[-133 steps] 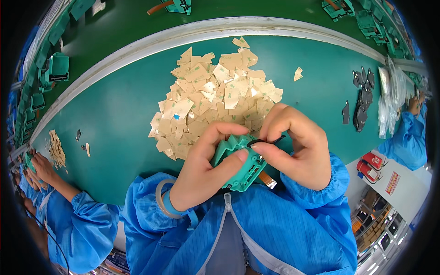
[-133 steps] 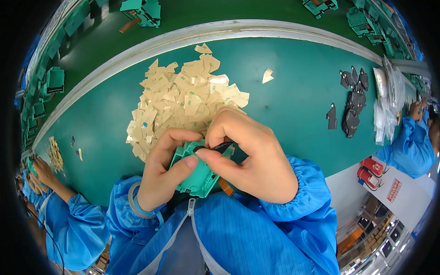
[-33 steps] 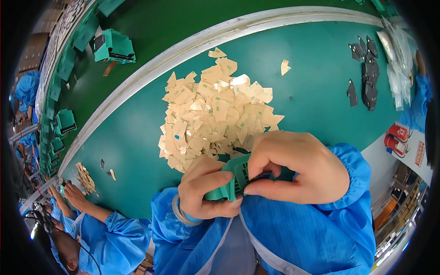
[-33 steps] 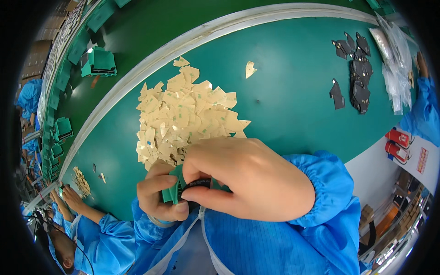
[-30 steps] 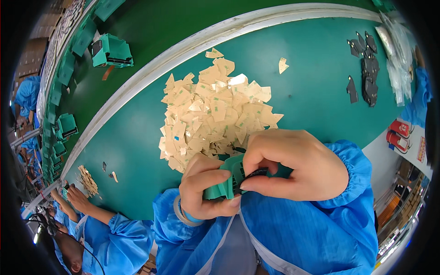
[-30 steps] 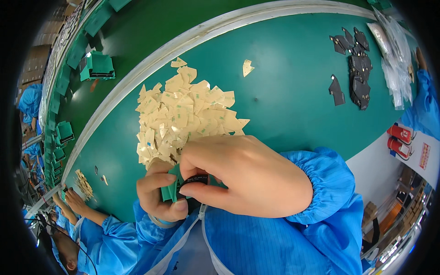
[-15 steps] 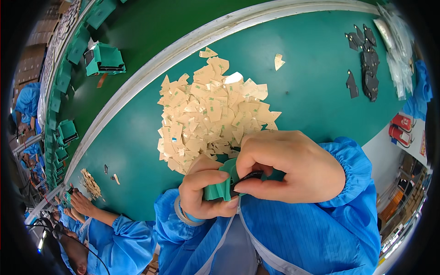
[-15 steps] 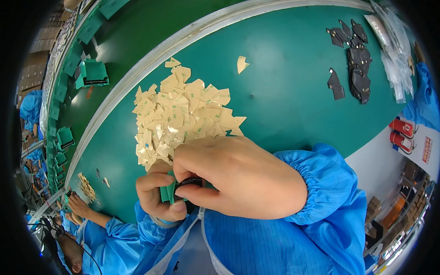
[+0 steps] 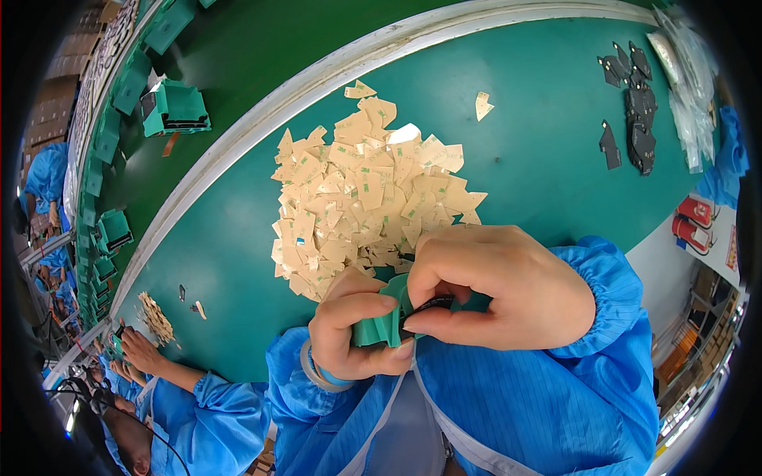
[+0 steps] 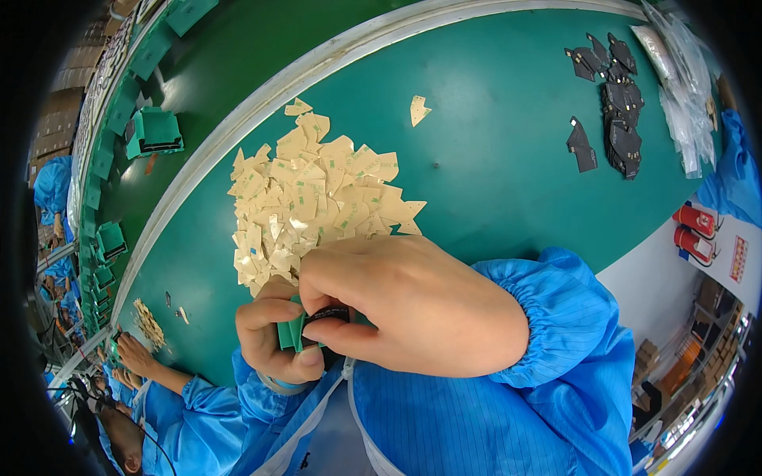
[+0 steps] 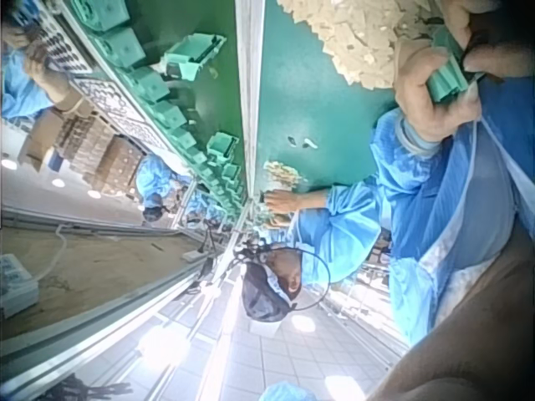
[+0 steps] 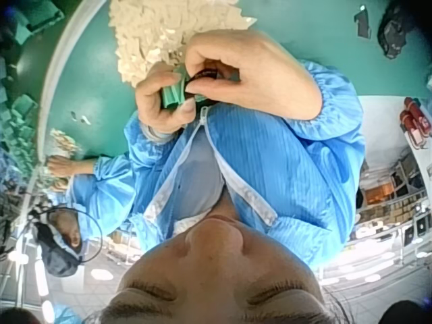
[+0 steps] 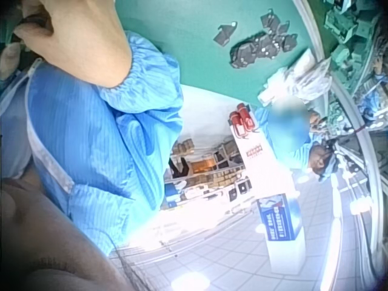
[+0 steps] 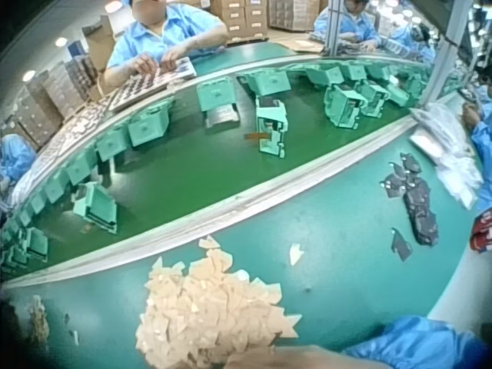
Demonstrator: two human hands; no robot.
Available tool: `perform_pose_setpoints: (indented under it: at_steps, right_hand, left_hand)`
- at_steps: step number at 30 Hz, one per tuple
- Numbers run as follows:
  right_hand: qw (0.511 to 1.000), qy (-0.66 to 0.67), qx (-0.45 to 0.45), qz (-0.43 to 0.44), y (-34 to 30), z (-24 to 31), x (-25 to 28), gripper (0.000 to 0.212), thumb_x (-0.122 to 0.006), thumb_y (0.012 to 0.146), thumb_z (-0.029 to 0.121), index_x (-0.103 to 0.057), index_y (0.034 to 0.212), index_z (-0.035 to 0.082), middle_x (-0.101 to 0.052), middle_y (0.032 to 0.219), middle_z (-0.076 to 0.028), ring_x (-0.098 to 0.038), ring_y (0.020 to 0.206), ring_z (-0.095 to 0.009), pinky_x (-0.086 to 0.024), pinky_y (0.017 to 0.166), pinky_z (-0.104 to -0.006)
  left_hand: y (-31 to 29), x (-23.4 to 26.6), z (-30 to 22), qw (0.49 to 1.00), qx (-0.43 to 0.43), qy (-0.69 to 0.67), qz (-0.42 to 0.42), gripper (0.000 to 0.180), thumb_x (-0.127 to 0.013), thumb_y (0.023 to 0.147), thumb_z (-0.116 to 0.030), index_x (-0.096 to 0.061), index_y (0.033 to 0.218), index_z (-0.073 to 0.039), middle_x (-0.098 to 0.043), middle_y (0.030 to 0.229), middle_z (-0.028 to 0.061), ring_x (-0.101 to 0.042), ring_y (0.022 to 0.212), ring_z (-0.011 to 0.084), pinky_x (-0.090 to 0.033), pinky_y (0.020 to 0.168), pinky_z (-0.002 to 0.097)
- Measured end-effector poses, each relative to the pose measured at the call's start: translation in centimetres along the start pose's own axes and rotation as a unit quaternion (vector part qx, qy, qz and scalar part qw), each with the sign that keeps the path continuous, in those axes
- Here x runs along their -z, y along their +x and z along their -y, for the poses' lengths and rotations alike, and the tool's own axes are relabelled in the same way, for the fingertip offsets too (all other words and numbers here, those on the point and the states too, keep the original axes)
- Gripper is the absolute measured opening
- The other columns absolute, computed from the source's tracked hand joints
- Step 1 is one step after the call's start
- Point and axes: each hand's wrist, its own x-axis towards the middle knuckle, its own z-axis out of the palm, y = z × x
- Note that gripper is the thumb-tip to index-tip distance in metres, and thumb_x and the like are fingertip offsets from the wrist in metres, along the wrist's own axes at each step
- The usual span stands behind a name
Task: Assemble small electronic components into green plastic housings on an assembly line.
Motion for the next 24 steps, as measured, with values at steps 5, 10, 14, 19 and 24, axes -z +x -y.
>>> perform_pose_setpoints:
  at_steps: [5, 10, 14, 19, 24]
  right_hand:
    - [1.0, 0.026, -0.016, 0.006, 0.13, -0.17, 0.01, 0.016, -0.065, 0.074, 0.005, -0.05, 0.078, 0.005, -0.052, 0.068, -0.006, -0.054, 0.059, -0.02, -0.04, 0.05, -0.0303]
    - [0.998, 0.051, -0.028, 0.026, 0.07, -0.24, 0.25, 0.013, -0.06, 0.076, 0.007, -0.048, 0.079, 0.004, -0.052, 0.068, -0.008, -0.054, 0.06, -0.024, -0.04, 0.051, -0.0329]
    - [0.999, 0.04, -0.019, 0.028, 0.05, -0.29, 0.29, 0.013, -0.06, 0.076, 0.006, -0.047, 0.08, 0.004, -0.052, 0.069, -0.008, -0.054, 0.06, -0.025, -0.04, 0.052, -0.0336]
    - [0.999, 0.035, -0.022, 0.026, 0.04, -0.19, 0.25, 0.013, -0.059, 0.076, 0.006, -0.048, 0.08, 0.004, -0.052, 0.069, -0.008, -0.054, 0.061, -0.025, -0.041, 0.052, -0.0341]
    - [0.998, 0.035, -0.033, 0.031, 0.05, -0.16, 0.13, 0.012, -0.059, 0.076, 0.007, -0.048, 0.079, 0.004, -0.053, 0.07, -0.008, -0.054, 0.061, -0.025, -0.041, 0.052, -0.0344]
  left_hand:
    - [0.19, 0.08, 0.1, 1.0, -0.019, 0.007, -0.003, 0.053, -0.079, 0.064, -0.019, -0.051, 0.106, -0.003, -0.056, 0.084, 0.0145, -0.051, 0.063, 0.0206, -0.039, 0.055, 0.0306]
    - [0.24, 0.07, 0.06, 1.0, -0.02, 0.015, -0.003, 0.054, -0.08, 0.063, -0.018, -0.051, 0.106, -0.003, -0.056, 0.082, 0.0139, -0.051, 0.062, 0.0204, -0.039, 0.054, 0.0304]
    - [0.25, 0.08, 0.05, 1.0, -0.02, 0.014, 0.004, 0.055, -0.081, 0.062, -0.018, -0.051, 0.106, -0.004, -0.057, 0.083, 0.0135, -0.051, 0.062, 0.0204, -0.039, 0.054, 0.0304]
    - [0.24, -0.09, -0.03, 1.0, -0.02, 0.018, -0.002, 0.055, -0.082, 0.062, -0.019, -0.051, 0.106, -0.004, -0.057, 0.081, 0.0129, -0.051, 0.061, 0.0204, -0.039, 0.053, 0.0303]
    - [0.27, 0.04, -0.03, 0.999, -0.026, 0.02, 0.002, 0.055, -0.082, 0.062, -0.02, -0.051, 0.105, -0.004, -0.057, 0.08, 0.0131, -0.051, 0.06, 0.0206, -0.039, 0.052, 0.0301]
